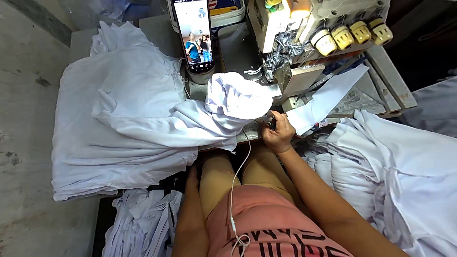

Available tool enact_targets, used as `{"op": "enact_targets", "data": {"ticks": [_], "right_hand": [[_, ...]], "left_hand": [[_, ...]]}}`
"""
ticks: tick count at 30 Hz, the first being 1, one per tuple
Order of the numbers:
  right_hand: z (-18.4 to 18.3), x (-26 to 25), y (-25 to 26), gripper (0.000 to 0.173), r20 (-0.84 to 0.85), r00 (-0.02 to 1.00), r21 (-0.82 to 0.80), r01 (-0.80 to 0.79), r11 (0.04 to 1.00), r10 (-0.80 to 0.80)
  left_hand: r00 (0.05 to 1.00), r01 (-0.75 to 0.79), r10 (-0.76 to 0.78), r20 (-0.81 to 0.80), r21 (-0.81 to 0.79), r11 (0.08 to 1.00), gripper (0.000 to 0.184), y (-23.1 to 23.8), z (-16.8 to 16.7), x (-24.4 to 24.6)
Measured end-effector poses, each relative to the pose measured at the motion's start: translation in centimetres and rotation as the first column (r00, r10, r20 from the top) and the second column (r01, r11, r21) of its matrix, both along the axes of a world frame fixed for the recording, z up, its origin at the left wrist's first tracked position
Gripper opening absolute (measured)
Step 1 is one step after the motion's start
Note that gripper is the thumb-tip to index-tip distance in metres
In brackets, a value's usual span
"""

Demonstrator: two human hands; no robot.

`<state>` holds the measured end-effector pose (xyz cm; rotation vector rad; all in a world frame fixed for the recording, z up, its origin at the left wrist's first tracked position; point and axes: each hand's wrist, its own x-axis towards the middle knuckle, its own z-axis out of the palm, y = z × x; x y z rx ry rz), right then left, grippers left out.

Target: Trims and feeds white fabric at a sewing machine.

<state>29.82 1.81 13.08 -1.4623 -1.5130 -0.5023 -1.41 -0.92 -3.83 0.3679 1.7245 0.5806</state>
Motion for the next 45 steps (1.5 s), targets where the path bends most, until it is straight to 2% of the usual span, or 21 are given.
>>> {"op": "enact_targets", "data": {"ticks": [3, 7, 11, 20, 26, 29, 32, 35, 36, 37, 38, 40, 42, 43, 44, 45], "right_hand": [[0.0, 0.0, 0.0, 0.027, 0.001, 1.000, 0.002, -0.004, 1.000, 0.004], [0.0, 0.0, 0.0, 0.027, -0.009, 1.000, 0.009, -0.009, 1.000, 0.010], [0.1, 0.0, 0.2, 0.027, 0.000, 1.000, 0.017, -0.005, 1.000, 0.005], [0.1, -0.1, 0.0, 0.027, 0.009, 1.000, -0.001, 0.000, 1.000, 0.000], [0.1, -0.1, 0.1, 0.027, 0.016, 1.000, 0.001, 0.006, 1.000, -0.006], [0.2, -0.1, 0.0, 0.026, 0.008, 1.000, -0.003, 0.001, 1.000, -0.001], [0.1, -0.1, 0.1, 0.026, 0.015, 1.000, 0.000, 0.008, 1.000, -0.009], [0.1, -0.1, 0.1, 0.026, 0.020, 1.000, -0.001, 0.013, 1.000, -0.013], [0.0, -0.1, 0.1, 0.026, 0.023, 1.000, -0.001, 0.009, 1.000, -0.009], [0.0, 0.0, 0.1, 0.026, 0.028, 1.000, 0.002, 0.009, 1.000, -0.009], [-0.1, 0.0, 0.1, 0.026, 0.034, 0.999, 0.006, 0.010, 1.000, -0.010], [0.0, 0.1, 0.0, 0.027, 0.038, 0.999, 0.002, 0.013, 1.000, -0.013], [0.1, 0.1, 0.0, 0.027, 0.035, 0.999, -0.005, 0.008, 1.000, -0.008], [0.1, 0.0, 0.1, 0.027, 0.030, 1.000, -0.007, 0.000, 1.000, 0.000], [0.2, -0.1, 0.0, 0.026, 0.026, 1.000, -0.011, -0.008, 1.000, 0.008], [0.3, -0.1, -0.1, 0.026, 0.016, 1.000, -0.022, -0.017, 1.000, 0.017]], "left_hand": [[0.998, -0.046, 0.048, 0.040, -0.040, 0.998, 0.038, 0.6, 0.7, -0.2], [0.997, -0.066, 0.065, 0.043, 0.035, 0.997, 0.039, -0.3, -0.1, 0.0], [0.997, 0.057, -0.056, -0.050, 0.023, 0.998, 0.042, -1.1, -1.0, -0.6], [0.993, 0.079, -0.085, -0.080, -0.082, 0.994, 0.042, 2.1, 1.3, 0.0], [0.962, 0.188, -0.173, -0.212, 0.050, 0.981, 0.050, 2.4, 1.0, 1.1], [0.922, 0.301, -0.277, -0.270, 0.049, 0.953, 0.049, 2.4, 0.8, 0.9], [0.906, 0.334, -0.306, -0.293, 0.049, 0.941, 0.047, 2.0, -1.6, -0.2], [0.902, 0.387, -0.373, -0.219, 0.021, 0.922, 0.047, 0.3, -4.3, -2.1], [0.898, 0.402, -0.371, -0.237, 0.095, 0.911, 0.047, -0.7, -5.5, -2.6], [0.916, 0.348, -0.285, -0.283, 0.209, 0.914, 0.046, -1.5, -7.1, -2.5], [0.944, 0.288, -0.240, -0.227, 0.210, 0.935, 0.045, -1.2, -6.2, -2.1], [0.991, 0.111, -0.104, -0.080, 0.093, 0.989, 0.042, 0.6, -1.0, -0.2], [0.997, -0.011, 0.017, -0.080, 0.065, 0.998, 0.045, 1.7, 2.3, 1.3], [0.996, -0.013, 0.020, -0.089, 0.077, 0.997, 0.047, 2.1, 3.6, 1.8], [0.993, 0.061, -0.051, -0.106, 0.097, 0.993, 0.047, 2.5, 4.7, 2.4], [0.963, 0.235, -0.211, -0.170, 0.137, 0.962, 0.048, 2.9, 5.6, 2.9]]}}
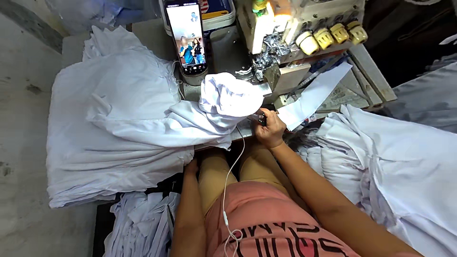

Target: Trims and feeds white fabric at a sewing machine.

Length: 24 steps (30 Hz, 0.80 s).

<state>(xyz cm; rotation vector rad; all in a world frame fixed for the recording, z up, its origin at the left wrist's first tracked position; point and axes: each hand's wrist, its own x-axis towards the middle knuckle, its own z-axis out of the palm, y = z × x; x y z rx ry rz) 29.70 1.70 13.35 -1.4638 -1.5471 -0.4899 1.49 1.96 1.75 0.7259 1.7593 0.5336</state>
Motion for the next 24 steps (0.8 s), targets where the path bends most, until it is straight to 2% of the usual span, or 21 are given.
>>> {"op": "enact_targets", "data": {"ticks": [1, 2, 3, 5, 8, 9, 10, 11, 12, 14, 16, 18, 19, 21, 24], "right_hand": [[0.2, 0.0, -0.2, 0.027, -0.017, 1.000, -0.018, -0.009, 1.000, 0.009], [0.4, -0.1, -0.3, 0.027, -0.042, 0.999, -0.040, -0.017, 0.999, 0.015], [0.7, -0.2, -0.3, 0.028, -0.069, 0.997, -0.061, -0.024, 0.998, 0.020], [1.1, -0.1, -0.3, 0.027, -0.149, 0.988, -0.099, -0.059, 0.993, 0.044], [2.6, 0.3, -0.6, 0.024, -0.437, 0.899, -0.228, -0.159, 0.961, 0.045], [3.3, 0.4, -0.8, 0.029, -0.546, 0.838, -0.279, -0.200, 0.939, 0.017], [3.9, 0.6, -0.8, 0.034, -0.634, 0.773, -0.300, -0.246, 0.922, 0.000], [4.5, 0.8, -0.8, 0.034, -0.696, 0.718, -0.289, -0.289, 0.913, 0.007], [5.1, 0.8, -0.8, 0.032, -0.733, 0.679, -0.256, -0.324, 0.911, 0.036], [6.6, 0.3, -0.6, 0.029, -0.760, 0.643, -0.196, -0.364, 0.910, 0.094], [8.6, -0.4, -0.2, 0.028, -0.764, 0.637, -0.187, -0.375, 0.908, 0.105], [10.5, -1.0, 0.4, 0.029, -0.749, 0.658, -0.241, -0.380, 0.893, 0.078], [11.3, -1.2, 0.8, 0.029, -0.734, 0.676, -0.271, -0.381, 0.884, 0.066], [12.3, -1.3, 1.6, 0.028, -0.701, 0.711, -0.315, -0.389, 0.866, 0.064], [13.0, -1.4, 2.3, 0.021, -0.646, 0.757, -0.343, -0.399, 0.851, 0.095]], "left_hand": [[0.971, 0.222, -0.216, -0.106, 0.059, 0.973, 0.048, 0.3, 1.3, 0.6], [0.873, 0.451, -0.417, -0.254, 0.093, 0.887, 0.048, 0.4, 2.9, 1.3], [0.770, 0.590, -0.524, -0.365, 0.094, 0.802, 0.048, 0.3, 4.0, 1.8], [0.675, 0.690, -0.617, -0.406, 0.050, 0.722, 0.055, -0.7, 5.8, 2.1], [0.557, 0.776, -0.754, -0.348, -0.104, 0.622, 0.085, -3.4, 9.1, 1.2], [0.507, 0.819, -0.805, -0.307, -0.118, 0.561, 0.085, -4.3, 10.4, 0.8], [0.457, 0.863, -0.852, -0.256, -0.104, 0.494, 0.077, -5.0, 12.0, 0.3], [0.418, 0.902, -0.887, -0.197, -0.027, 0.431, 0.064, -5.4, 13.8, -0.3], [0.405, 0.912, -0.902, -0.148, 0.139, 0.387, 0.050, -5.6, 15.5, -0.9], [0.435, 0.793, -0.893, -0.111, 0.516, 0.323, 0.035, -5.2, 18.7, -1.1], [0.534, 0.687, -0.792, -0.296, 0.698, 0.203, 0.028, -3.5, 21.9, 0.0], [0.618, 0.684, -0.582, -0.529, 0.727, 0.066, 0.022, -0.6, 23.6, 1.2], [0.612, 0.704, -0.503, -0.610, 0.710, -0.005, 0.022, 1.3, 24.0, 1.8], [0.550, 0.752, -0.417, -0.723, 0.646, -0.129, 0.024, 4.8, 24.5, 3.3], [0.400, 0.842, -0.376, -0.836, 0.497, -0.209, 0.030, 7.6, 25.0, 4.9]]}}
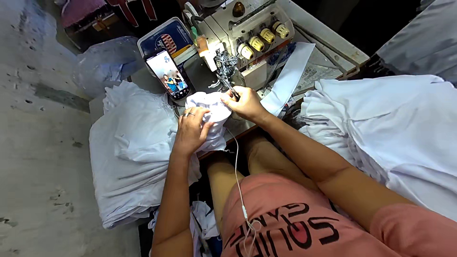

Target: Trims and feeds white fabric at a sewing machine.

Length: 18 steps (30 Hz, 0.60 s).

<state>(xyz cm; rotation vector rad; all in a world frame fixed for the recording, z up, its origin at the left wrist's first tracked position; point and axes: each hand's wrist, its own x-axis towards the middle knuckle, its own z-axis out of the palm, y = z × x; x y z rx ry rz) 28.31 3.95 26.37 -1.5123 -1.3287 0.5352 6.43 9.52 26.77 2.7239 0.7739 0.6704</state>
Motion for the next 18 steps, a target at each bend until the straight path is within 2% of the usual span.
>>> {"op": "enact_targets", "data": {"ticks": [5, 8, 11, 15, 18], "right_hand": [[-1.0, 0.4, 0.1, 0.016, -0.029, 0.997, 0.019, -0.068, 0.998, 0.068], [-1.5, 0.3, -0.5, 0.014, -0.075, 0.995, 0.048, -0.059, 0.997, 0.063], [-1.7, 0.3, -1.0, 0.013, -0.101, 0.995, 0.054, -0.012, 0.998, 0.017], [-2.2, 0.5, -1.5, 0.012, -0.159, 0.987, 0.061, 0.048, 0.997, -0.038], [-2.6, 0.3, -1.5, 0.011, -0.195, 0.979, 0.071, 0.080, 0.994, -0.065]], "left_hand": [[0.984, 0.138, -0.129, -0.125, 0.066, 0.988, 0.024, 1.3, 0.0, 0.0], [0.977, 0.174, -0.164, -0.138, 0.069, 0.982, 0.023, 1.4, -0.2, -0.6], [0.978, 0.163, -0.151, -0.144, 0.081, 0.983, 0.026, 1.6, 0.1, -1.7], [0.956, 0.159, -0.125, -0.265, 0.111, 0.981, 0.034, 2.5, 1.3, -3.5], [0.954, 0.151, -0.124, -0.272, 0.082, 0.985, 0.029, 2.9, 2.1, -4.9]]}}
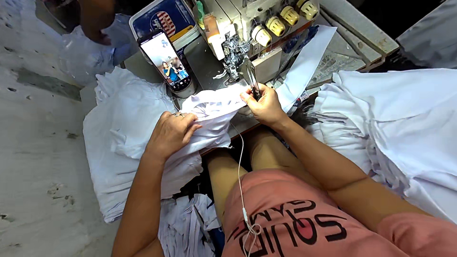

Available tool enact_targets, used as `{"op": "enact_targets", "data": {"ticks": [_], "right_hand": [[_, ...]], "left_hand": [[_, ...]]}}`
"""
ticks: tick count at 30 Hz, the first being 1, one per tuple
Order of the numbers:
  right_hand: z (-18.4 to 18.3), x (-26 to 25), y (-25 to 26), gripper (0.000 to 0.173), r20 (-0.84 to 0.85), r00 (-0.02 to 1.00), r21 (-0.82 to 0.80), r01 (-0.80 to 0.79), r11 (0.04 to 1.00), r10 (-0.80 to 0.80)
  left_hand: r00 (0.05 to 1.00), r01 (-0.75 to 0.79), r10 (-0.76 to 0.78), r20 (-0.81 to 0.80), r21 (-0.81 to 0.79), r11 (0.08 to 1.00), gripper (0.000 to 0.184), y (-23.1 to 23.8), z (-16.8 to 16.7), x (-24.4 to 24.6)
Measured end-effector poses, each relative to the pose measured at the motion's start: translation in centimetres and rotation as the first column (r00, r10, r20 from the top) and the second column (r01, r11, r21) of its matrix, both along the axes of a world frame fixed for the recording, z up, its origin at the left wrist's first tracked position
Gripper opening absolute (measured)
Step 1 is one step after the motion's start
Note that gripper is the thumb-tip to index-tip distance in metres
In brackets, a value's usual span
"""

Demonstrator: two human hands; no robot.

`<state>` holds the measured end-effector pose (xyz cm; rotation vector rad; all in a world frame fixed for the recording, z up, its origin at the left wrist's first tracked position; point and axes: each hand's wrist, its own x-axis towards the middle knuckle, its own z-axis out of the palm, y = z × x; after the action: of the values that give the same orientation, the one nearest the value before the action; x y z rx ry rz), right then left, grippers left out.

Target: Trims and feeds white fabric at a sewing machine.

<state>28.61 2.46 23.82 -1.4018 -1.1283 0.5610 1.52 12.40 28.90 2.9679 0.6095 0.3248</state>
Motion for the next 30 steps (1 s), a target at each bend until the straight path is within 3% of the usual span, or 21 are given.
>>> {"op": "enact_targets", "data": {"ticks": [7, 12, 16, 19, 23, 27, 30], "right_hand": [[-0.7, -0.2, -0.3, 0.011, -0.043, 0.999, -0.011, -0.018, 1.000, 0.017], [0.0, -1.7, -1.0, 0.012, -0.012, 0.994, 0.061, -0.108, 0.992, 0.109], [0.5, -2.8, -1.9, 0.012, 0.063, 0.982, 0.198, -0.187, 0.962, 0.178], [0.6, -2.9, -2.1, 0.012, 0.098, 0.977, 0.221, -0.206, 0.953, 0.189], [0.2, -3.1, -1.9, 0.013, 0.120, 0.981, 0.249, -0.180, 0.952, 0.154], [-0.7, -3.4, -1.8, 0.022, 0.346, 0.931, 0.438, -0.268, 0.858, 0.115], [-1.0, -3.8, -1.5, 0.028, 0.540, 0.821, 0.314, -0.402, 0.860, 0.187]], "left_hand": [[0.999, -0.038, 0.038, -0.006, -0.039, 0.999, 0.023, -1.0, 3.5, -1.6], [0.988, 0.141, -0.139, 0.063, -0.032, 0.989, 0.024, -1.9, 4.3, 2.4], [0.954, 0.294, -0.277, 0.114, -0.175, 0.940, 0.021, -1.7, 4.7, 6.4], [0.940, 0.341, -0.320, 0.120, -0.264, 0.902, 0.019, -0.5, 4.1, 7.8], [0.947, 0.320, -0.311, 0.078, -0.268, 0.909, 0.019, -0.2, 3.5, 7.8], [0.964, 0.250, -0.228, 0.135, -0.186, 0.950, 0.018, -0.5, 4.1, 6.3], [0.980, 0.143, -0.123, 0.155, -0.130, 0.981, 0.019, 0.0, 5.3, 3.8]]}}
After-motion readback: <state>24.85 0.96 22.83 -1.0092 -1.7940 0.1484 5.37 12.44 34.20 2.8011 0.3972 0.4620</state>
